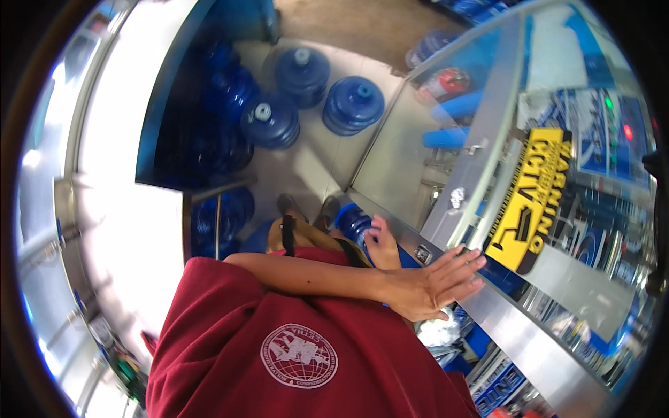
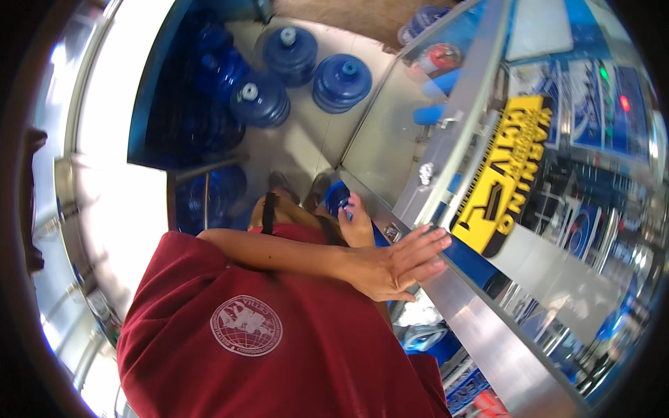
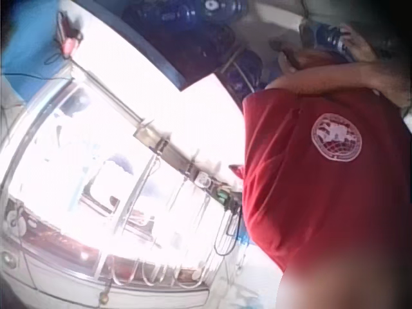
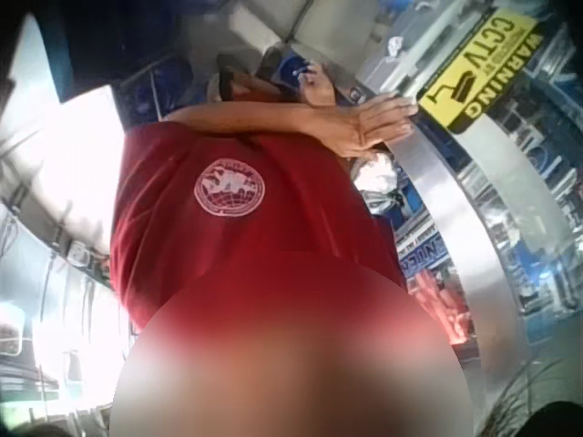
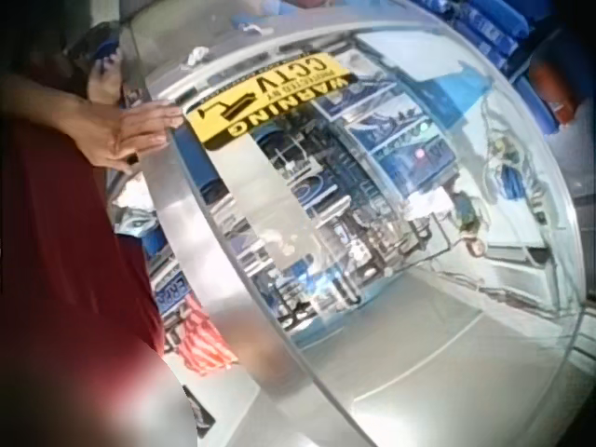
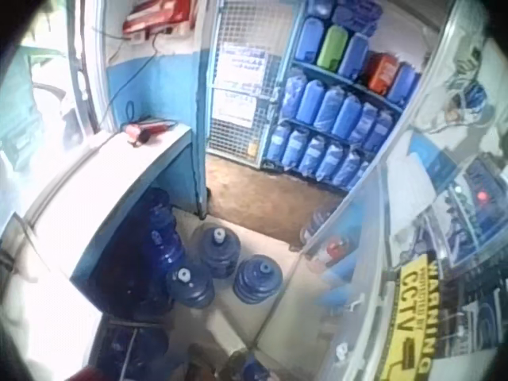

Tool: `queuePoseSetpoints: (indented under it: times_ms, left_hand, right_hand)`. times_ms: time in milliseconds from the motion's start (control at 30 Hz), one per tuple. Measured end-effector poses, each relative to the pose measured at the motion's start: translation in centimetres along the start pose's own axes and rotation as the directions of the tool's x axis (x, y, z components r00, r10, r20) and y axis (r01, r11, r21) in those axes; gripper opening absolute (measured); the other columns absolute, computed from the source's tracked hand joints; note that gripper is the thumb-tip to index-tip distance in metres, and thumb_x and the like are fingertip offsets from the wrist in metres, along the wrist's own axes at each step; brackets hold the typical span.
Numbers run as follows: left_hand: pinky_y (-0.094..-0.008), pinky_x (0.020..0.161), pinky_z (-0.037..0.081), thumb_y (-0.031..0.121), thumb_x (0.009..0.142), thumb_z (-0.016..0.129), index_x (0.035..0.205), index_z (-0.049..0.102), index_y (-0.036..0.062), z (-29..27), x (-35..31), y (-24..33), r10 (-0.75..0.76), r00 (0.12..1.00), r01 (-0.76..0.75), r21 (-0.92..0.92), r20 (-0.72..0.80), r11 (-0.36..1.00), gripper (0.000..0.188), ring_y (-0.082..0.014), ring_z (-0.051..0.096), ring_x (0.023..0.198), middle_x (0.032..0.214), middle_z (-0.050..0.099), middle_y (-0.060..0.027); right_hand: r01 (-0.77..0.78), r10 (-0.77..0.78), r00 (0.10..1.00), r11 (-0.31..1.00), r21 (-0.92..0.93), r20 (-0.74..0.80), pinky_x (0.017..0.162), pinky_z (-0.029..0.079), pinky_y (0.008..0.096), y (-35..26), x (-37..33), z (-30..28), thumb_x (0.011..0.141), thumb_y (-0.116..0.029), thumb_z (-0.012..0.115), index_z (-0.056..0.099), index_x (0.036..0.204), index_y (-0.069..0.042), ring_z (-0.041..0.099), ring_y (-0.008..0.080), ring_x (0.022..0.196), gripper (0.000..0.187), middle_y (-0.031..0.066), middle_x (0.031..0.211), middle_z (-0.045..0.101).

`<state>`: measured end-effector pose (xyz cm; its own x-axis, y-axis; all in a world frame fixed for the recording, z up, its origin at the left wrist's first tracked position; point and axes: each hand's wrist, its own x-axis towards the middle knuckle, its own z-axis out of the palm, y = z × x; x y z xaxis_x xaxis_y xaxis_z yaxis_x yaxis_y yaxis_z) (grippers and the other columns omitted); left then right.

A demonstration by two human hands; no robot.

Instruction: The person mops the floor around large blue water jugs using a mop, then picks up and stacks the jugs in groups. The person moves jugs from the floor to a stacked arrangement near a counter and continues mopping the cleared area.

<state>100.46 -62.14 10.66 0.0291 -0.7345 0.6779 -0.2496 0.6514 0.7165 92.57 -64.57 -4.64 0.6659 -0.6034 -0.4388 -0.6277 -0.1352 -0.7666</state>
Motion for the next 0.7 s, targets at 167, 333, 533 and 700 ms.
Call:
queuePoseSetpoints:
  times_ms: [167, 333, 533, 700]
  left_hand:
    - [-0.0679, 0.112, 0.003, 0.033, 0.081, 0.073, 0.151, -0.009, -0.0048, -0.9, -0.9, -1.2, 0.075, 0.978, -0.071, -0.028, 0.193, 0.997, 0.114, -0.0605, -0.007, 0.141, 0.150, -0.011, -0.0432]
    - [-0.0629, 0.104, 0.031, 0.039, 0.087, 0.065, 0.141, -0.014, -0.0194, -1.4, -0.2, -2.4, -0.012, 0.858, -0.078, 0.155, 0.513, 0.985, 0.112, -0.0619, 0.030, 0.126, 0.139, 0.004, -0.0539]
    - [-0.0590, 0.070, 0.049, 0.035, 0.093, 0.058, 0.123, 0.000, -0.0296, 0.5, 2.1, -5.6, -0.144, 0.550, -0.054, 0.207, 0.823, 0.977, 0.092, -0.0579, 0.058, 0.068, 0.081, 0.056, -0.0462]
    - [-0.0424, 0.119, -0.002, 0.031, 0.077, 0.078, 0.147, -0.007, -0.0129, 3.6, 11.4, -8.5, 0.454, 0.848, -0.516, 0.233, 0.273, 0.825, 0.118, -0.0396, -0.010, 0.147, 0.154, -0.013, -0.0357]
  right_hand:
    - [-0.157, 0.380, 0.925, 0.428, 0.890, -0.019, 0.107, 0.037, 0.0448, -1.3, -4.3, -1.0, 0.087, -0.015, 0.059, 0.034, 0.146, -0.004, 0.049, 0.0356, 0.127, 0.065, 0.0207, 0.137, 0.048]
    - [0.640, -0.071, 0.429, 0.727, 0.247, -0.901, 0.115, 0.027, 0.0505, -7.6, -2.8, -1.6, 0.093, -0.029, 0.049, 0.025, 0.151, -0.004, 0.035, 0.0404, 0.139, 0.067, 0.0241, 0.152, 0.032]
    - [0.845, -0.160, 0.108, 0.534, 0.005, -0.981, 0.107, 0.033, 0.0473, -4.5, -0.3, -2.8, 0.091, -0.034, 0.054, 0.035, 0.147, -0.004, 0.042, 0.0378, 0.131, 0.066, 0.0242, 0.139, 0.042]
    - [0.369, 0.791, 0.366, 0.360, 0.857, -0.490, 0.068, 0.052, 0.0321, 12.5, -0.9, 6.2, 0.091, -0.023, 0.069, 0.056, 0.116, -0.002, 0.064, 0.0161, 0.085, 0.035, 0.0107, 0.095, 0.063]
